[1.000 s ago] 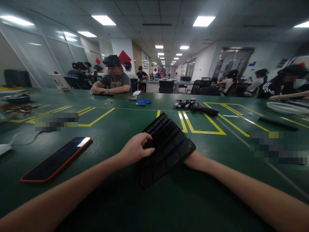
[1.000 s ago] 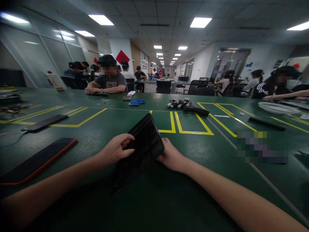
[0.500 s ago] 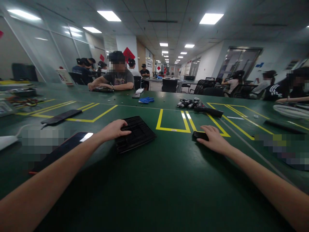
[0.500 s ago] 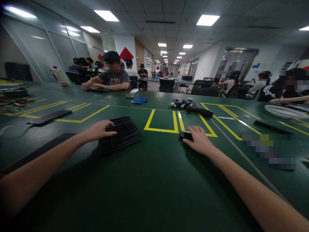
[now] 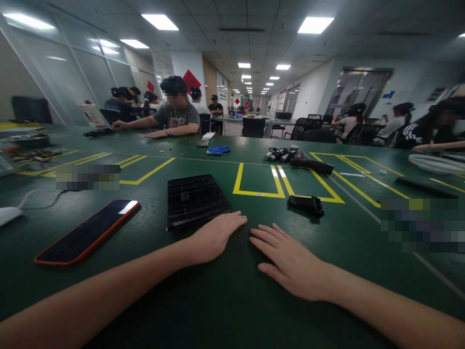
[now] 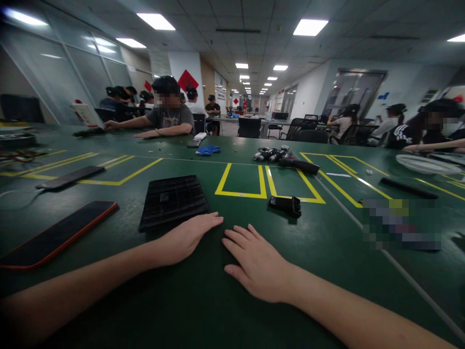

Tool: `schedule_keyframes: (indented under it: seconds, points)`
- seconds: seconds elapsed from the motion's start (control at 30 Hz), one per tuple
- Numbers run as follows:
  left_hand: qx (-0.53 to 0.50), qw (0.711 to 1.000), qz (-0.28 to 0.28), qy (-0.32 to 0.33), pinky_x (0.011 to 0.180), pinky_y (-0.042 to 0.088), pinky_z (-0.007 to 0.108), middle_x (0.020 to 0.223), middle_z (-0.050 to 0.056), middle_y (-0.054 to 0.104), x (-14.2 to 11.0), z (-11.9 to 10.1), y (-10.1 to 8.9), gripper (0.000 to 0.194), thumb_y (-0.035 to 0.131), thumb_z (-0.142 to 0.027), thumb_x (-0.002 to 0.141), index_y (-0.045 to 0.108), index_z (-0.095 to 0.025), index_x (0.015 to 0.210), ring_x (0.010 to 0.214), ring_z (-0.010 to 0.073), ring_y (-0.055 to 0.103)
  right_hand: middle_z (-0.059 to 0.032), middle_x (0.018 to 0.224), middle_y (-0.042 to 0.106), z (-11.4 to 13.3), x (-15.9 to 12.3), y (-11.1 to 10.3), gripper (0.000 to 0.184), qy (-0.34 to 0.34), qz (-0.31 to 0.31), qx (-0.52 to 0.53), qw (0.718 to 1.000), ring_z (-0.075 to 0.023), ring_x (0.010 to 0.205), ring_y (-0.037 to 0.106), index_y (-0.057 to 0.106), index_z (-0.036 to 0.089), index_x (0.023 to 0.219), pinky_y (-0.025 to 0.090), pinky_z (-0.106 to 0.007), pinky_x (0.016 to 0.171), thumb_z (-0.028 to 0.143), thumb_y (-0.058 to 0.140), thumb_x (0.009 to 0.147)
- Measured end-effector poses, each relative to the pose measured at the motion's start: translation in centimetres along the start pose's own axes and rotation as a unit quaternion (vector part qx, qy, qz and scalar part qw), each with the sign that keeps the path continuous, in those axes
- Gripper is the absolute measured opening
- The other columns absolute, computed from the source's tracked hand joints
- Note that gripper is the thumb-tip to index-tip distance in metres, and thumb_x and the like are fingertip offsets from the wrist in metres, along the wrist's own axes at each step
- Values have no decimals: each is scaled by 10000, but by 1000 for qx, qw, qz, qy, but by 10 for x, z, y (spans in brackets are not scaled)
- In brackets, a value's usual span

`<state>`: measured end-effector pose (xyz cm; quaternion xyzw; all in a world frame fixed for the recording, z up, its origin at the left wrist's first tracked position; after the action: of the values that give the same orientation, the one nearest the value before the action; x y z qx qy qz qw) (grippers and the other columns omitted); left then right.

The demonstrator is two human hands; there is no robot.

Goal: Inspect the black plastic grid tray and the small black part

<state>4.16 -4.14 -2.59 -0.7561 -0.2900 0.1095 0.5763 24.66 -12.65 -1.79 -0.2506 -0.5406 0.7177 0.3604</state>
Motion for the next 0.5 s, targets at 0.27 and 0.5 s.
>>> schedule_keyframes:
  seconds: [0.27, 0.5]
  points:
    - [40, 995, 4, 86, 1066, 306, 423, 1341, 89, 495, -8, -34, -12, 391, 396, -173, 891, 462, -162, 1276, 1303, 198, 350, -82, 1363, 442, -65, -5, -32, 470, 79, -198, -119, 970, -247, 1288, 349, 420, 200, 1301, 235, -517, 1105, 411, 353, 886]
    - [42, 983, 46, 172, 978, 406, 338, 1215, 83, 596, -22, -65, -9, 283, 431, -178, 883, 577, -173, 1125, 1163, 193, 505, -159, 1281, 484, -148, -22, -30, 522, 256, -175, -163, 937, -334, 1165, 457, 457, 124, 1248, 369, -520, 992, 440, 403, 836]
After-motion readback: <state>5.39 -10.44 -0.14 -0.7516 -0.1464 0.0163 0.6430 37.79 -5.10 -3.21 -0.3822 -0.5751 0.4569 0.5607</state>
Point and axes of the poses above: each hand's wrist, its own x-axis towards the middle knuckle, its own y-axis out of the palm, z = x × y, the point moved 1 cm from there along x, towards the middle knuckle
